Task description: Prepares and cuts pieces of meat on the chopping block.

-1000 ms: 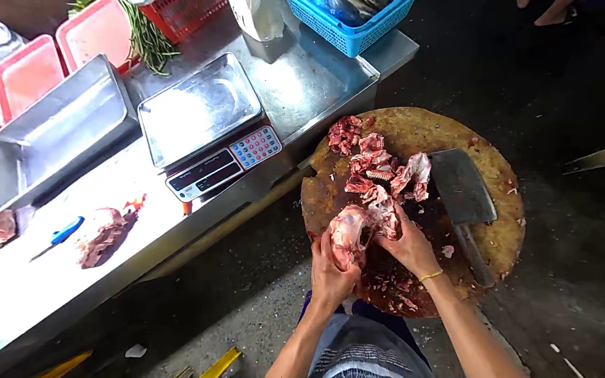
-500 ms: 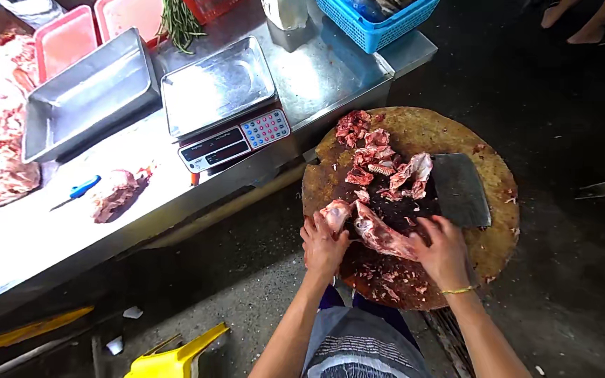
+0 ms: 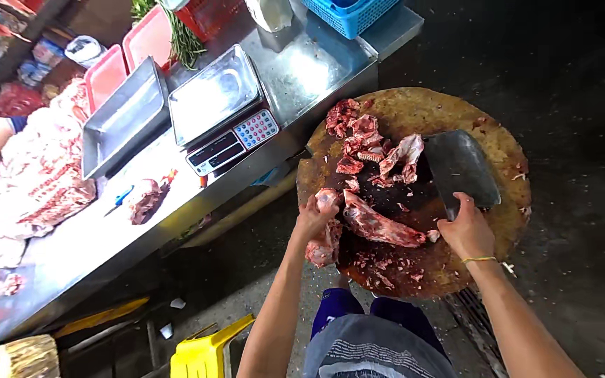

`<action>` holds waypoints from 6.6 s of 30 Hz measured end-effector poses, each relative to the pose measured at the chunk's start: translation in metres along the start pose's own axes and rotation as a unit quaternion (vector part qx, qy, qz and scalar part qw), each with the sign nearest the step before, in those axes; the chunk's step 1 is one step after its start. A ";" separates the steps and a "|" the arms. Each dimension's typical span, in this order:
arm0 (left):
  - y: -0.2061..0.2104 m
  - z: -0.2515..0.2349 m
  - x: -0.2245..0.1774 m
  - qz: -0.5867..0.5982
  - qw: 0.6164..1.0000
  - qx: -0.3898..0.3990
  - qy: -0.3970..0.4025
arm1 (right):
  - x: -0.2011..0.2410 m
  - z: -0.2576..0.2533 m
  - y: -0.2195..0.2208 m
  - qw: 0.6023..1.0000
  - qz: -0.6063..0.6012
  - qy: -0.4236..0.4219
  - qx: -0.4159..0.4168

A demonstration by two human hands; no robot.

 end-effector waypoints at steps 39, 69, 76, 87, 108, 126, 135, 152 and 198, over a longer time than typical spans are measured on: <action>0.014 0.154 0.147 0.425 0.879 -0.119 -0.180 | 0.135 0.108 0.029 0.971 0.118 -0.186 0.095; -0.037 -0.014 0.116 0.197 0.965 -0.136 -0.109 | 0.119 0.209 0.072 0.981 -0.076 -0.103 0.145; -0.003 -0.021 0.148 0.601 0.775 -0.003 -0.197 | 0.137 0.227 0.088 0.991 -0.023 -0.092 0.093; -0.010 -0.004 0.137 0.561 0.814 0.044 -0.144 | 0.192 0.245 0.020 0.951 -0.212 -0.191 -0.122; -0.013 -0.012 0.140 0.521 0.842 0.080 -0.117 | 0.202 0.227 0.011 0.966 -0.104 -0.200 -0.123; 0.057 -0.041 0.182 0.622 0.736 0.129 -0.234 | 0.120 0.188 -0.014 0.977 -0.059 -0.073 -0.191; 0.017 -0.021 0.197 0.793 0.559 0.186 -0.154 | 0.030 0.112 -0.025 0.956 0.098 0.105 -0.258; -0.036 0.019 0.092 0.657 0.729 0.192 0.004 | 0.194 0.216 0.027 0.940 -0.286 -0.179 0.052; -0.046 0.024 -0.010 0.453 0.880 0.132 0.053 | 0.169 0.134 0.056 0.802 -0.595 -0.009 0.062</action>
Point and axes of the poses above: each hand's wrist, its own z-axis away from the middle knuckle, its own y-axis out of the palm, x = y × z, the point moved 6 cm from there along -z, towards the middle knuckle, and after that the axes turned 14 degrees about -x, right-handed, at the moved point
